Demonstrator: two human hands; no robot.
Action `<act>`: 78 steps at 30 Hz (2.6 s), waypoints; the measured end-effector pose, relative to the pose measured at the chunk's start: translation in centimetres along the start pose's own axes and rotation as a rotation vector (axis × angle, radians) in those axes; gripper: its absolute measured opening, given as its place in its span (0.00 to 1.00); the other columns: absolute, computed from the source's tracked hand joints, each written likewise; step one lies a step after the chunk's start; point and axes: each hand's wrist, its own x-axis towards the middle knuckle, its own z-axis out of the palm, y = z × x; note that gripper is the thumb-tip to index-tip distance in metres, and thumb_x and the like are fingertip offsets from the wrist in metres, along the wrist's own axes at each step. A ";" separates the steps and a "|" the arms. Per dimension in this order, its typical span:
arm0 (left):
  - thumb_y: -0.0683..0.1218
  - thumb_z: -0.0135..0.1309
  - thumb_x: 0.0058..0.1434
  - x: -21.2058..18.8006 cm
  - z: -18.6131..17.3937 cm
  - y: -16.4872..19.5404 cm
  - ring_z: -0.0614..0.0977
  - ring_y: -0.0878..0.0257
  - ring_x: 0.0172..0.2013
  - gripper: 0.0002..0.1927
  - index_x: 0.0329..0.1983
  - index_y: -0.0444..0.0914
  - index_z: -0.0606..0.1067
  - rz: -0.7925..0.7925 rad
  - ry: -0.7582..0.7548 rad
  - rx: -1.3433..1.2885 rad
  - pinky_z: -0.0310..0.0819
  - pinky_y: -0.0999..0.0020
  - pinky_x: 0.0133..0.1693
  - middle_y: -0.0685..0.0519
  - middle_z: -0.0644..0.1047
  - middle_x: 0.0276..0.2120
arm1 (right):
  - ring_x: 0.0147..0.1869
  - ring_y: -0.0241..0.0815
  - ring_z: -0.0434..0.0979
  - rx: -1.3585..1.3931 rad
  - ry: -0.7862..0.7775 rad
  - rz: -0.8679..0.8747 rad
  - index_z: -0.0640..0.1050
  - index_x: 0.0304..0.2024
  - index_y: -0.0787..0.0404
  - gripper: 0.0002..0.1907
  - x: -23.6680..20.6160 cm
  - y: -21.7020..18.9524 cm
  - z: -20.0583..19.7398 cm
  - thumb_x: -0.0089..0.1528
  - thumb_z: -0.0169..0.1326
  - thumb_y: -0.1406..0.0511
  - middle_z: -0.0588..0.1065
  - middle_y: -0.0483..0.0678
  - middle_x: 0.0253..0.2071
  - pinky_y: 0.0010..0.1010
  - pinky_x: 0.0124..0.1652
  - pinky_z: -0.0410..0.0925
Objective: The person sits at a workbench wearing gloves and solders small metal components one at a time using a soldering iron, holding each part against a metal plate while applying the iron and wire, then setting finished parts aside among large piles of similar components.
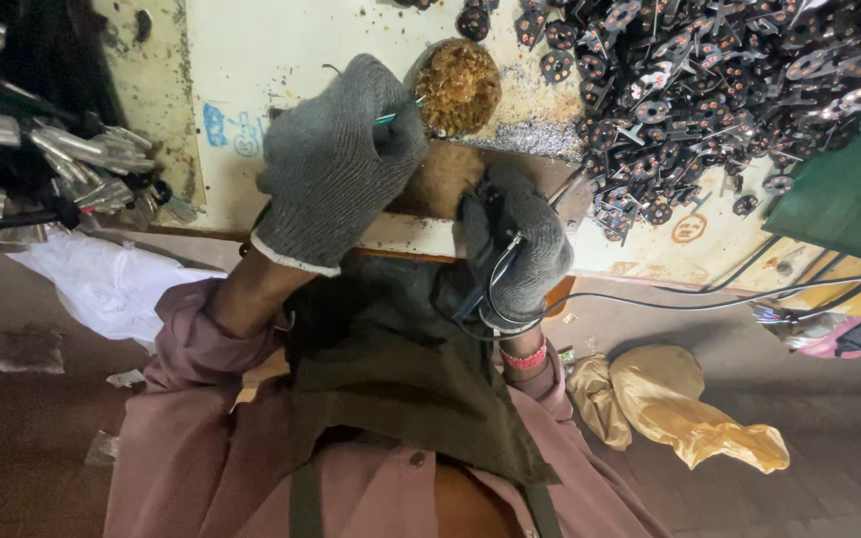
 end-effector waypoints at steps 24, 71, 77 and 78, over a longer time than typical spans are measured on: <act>0.44 0.60 0.65 -5.2 -2.1 0.8 0.84 0.49 0.37 0.07 0.43 0.39 0.75 -0.010 -0.217 -0.398 0.78 0.58 0.38 0.46 0.81 0.41 | 0.41 0.53 0.79 0.226 -0.095 0.091 0.72 0.52 0.63 0.19 -2.8 -0.1 -2.4 0.71 0.46 0.54 0.76 0.56 0.40 0.35 0.41 0.70; 0.44 0.63 0.63 -4.9 0.0 0.7 0.83 0.48 0.33 0.09 0.42 0.38 0.76 0.007 -0.299 -0.339 0.78 0.57 0.35 0.46 0.80 0.37 | 0.44 0.52 0.84 0.021 -0.220 0.005 0.82 0.43 0.60 0.12 -4.7 3.0 -2.2 0.56 0.65 0.68 0.82 0.50 0.41 0.41 0.47 0.74; 0.45 0.63 0.62 -4.6 0.1 0.6 0.83 0.48 0.33 0.08 0.40 0.38 0.76 0.013 -0.322 -0.329 0.77 0.56 0.34 0.46 0.79 0.36 | 0.42 0.52 0.84 0.046 -0.227 -0.026 0.82 0.43 0.61 0.12 -3.2 2.1 -2.4 0.57 0.65 0.68 0.81 0.51 0.40 0.40 0.45 0.75; 0.45 0.63 0.62 -4.6 0.1 0.6 0.83 0.47 0.32 0.09 0.40 0.38 0.76 0.016 -0.320 -0.323 0.77 0.56 0.34 0.46 0.79 0.36 | 0.42 0.52 0.84 0.075 -0.243 -0.024 0.82 0.42 0.61 0.12 -3.0 1.9 -2.4 0.56 0.65 0.68 0.81 0.51 0.39 0.40 0.44 0.75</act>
